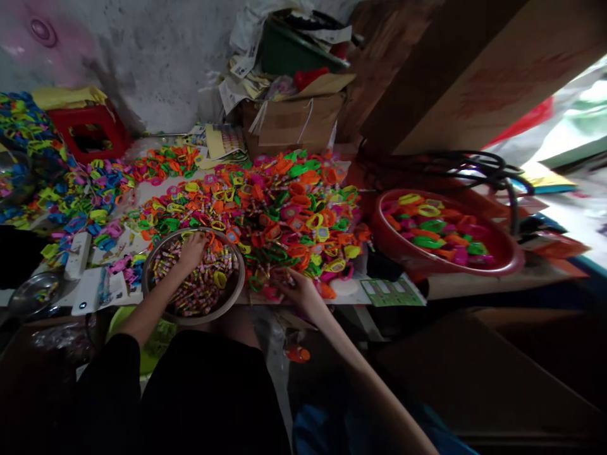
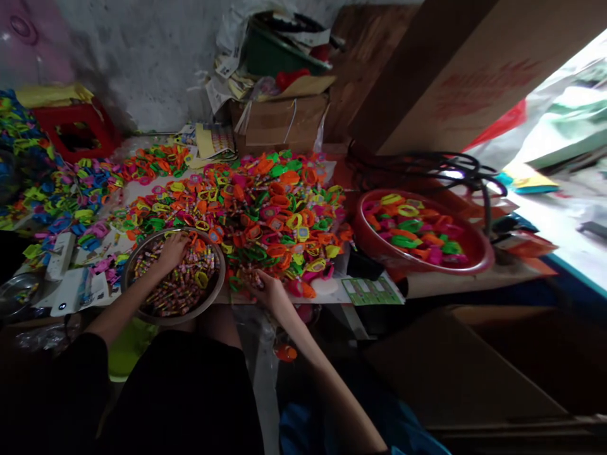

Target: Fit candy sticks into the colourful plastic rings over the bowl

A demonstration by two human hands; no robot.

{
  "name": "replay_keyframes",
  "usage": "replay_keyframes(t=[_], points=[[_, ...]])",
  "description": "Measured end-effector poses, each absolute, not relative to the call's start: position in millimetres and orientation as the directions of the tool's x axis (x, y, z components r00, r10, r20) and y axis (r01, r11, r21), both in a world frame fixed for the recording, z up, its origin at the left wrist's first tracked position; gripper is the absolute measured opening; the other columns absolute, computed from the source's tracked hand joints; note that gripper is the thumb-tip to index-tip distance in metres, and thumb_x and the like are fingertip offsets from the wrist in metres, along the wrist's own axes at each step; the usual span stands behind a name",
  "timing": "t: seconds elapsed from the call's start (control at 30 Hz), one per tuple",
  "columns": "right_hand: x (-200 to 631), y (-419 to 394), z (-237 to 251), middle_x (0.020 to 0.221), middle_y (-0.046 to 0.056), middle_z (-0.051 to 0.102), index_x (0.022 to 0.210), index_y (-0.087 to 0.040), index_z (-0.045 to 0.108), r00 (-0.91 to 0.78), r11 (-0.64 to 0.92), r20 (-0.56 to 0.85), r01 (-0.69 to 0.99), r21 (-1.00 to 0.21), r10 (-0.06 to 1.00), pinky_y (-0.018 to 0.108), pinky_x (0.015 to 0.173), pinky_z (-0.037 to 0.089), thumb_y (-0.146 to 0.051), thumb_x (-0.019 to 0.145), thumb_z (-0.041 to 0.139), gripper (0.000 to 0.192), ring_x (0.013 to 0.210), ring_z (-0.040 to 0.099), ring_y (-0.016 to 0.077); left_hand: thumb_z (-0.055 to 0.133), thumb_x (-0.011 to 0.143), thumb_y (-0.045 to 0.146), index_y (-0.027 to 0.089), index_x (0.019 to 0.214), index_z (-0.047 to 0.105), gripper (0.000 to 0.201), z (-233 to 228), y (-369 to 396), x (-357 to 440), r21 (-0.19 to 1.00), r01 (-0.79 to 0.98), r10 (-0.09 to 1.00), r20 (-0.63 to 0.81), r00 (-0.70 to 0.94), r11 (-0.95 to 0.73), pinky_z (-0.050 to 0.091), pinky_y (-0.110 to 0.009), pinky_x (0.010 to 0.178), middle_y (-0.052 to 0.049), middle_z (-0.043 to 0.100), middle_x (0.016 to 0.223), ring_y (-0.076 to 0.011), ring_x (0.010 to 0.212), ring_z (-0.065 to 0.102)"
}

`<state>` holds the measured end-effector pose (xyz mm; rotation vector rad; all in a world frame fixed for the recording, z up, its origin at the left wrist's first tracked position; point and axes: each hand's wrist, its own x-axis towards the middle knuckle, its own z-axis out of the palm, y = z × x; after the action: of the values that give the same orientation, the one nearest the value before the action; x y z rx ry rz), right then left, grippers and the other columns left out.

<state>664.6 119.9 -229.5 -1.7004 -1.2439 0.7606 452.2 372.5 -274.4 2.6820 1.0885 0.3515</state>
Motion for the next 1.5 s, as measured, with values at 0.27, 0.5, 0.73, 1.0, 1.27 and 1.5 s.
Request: replay_keyframes(t=[0.27,0.5,0.73,1.0,1.27,1.5], points=[[646.2,116.6,-222.6,0.084,0.007,0.067,0.099,-0.013,0.059,0.262,-0.080,0.074,0.532,-0.843,0.962,0.026,0.067,0.049,-0.045,0.082,0.054,0.037,0.074,0.063,0.0184,0.049,0.089,0.022,0.014,0.096,0.062,0.017,-241.3,358.8,449.5,0.192,0.590,0.617,0.137,0.775,-0.784,0.036,-0.041,0.096,-0.013,0.059,0.101,-0.0264,0.105,0.049],[619.2,121.3,-195.3,0.091,0.007,0.067,0.102,-0.014,0.063,0.107,0.094,0.181,0.548,-0.831,0.978,0.024,0.073,0.048,-0.034,0.087,0.053,0.026,0.080,0.064,0.0162,0.050,0.091,0.036,0.016,0.084,0.057,0.022,-192.0,276.5,436.2,0.482,0.287,0.495,0.386,0.779,-0.828,0.036,-0.038,0.100,-0.010,0.052,0.119,-0.0215,0.116,0.046],[601.1,115.3,-167.4,0.093,0.007,0.066,0.107,-0.017,0.061,-0.024,0.233,0.284,0.640,-0.732,0.958,0.024,0.072,0.048,-0.023,0.089,0.052,0.020,0.084,0.064,0.0167,0.058,0.086,0.038,0.017,0.097,0.057,0.024,-180.7,231.4,420.0,0.878,0.104,0.570,0.210,0.794,-0.468,0.047,-0.030,0.088,-0.008,0.061,0.108,-0.0181,0.104,0.058],[599.0,106.9,-151.2,0.092,0.007,0.065,0.115,-0.019,0.059,-0.057,0.286,0.348,0.696,-0.658,0.936,0.026,0.073,0.049,-0.019,0.089,0.052,0.027,0.085,0.063,0.0172,0.059,0.086,0.033,0.022,0.111,0.053,0.028,-177.4,217.6,407.3,0.789,0.219,0.601,0.225,0.767,-0.575,0.046,-0.029,0.092,-0.005,0.060,0.113,-0.0173,0.107,0.058],[584.9,106.7,-153.0,0.096,0.005,0.067,0.111,-0.019,0.058,-0.012,0.297,0.382,0.650,-0.699,0.924,0.023,0.076,0.051,-0.018,0.091,0.050,0.022,0.086,0.065,0.0144,0.052,0.087,0.022,0.019,0.102,0.049,0.016,-162.0,207.8,406.5,0.558,0.254,0.512,0.371,0.775,-0.790,0.049,-0.030,0.082,-0.007,0.060,0.101,-0.0181,0.096,0.060],[582.1,103.9,-159.5,0.091,0.007,0.064,0.114,-0.016,0.056,-0.081,0.358,0.438,0.714,-0.602,0.895,0.024,0.066,0.050,-0.019,0.089,0.051,0.026,0.079,0.063,0.0159,0.056,0.089,0.034,0.020,0.097,0.051,0.017,-164.4,208.6,404.7,0.408,0.351,0.497,0.339,0.799,-0.843,0.048,-0.024,0.071,0.000,0.063,0.088,-0.0147,0.080,0.064]])
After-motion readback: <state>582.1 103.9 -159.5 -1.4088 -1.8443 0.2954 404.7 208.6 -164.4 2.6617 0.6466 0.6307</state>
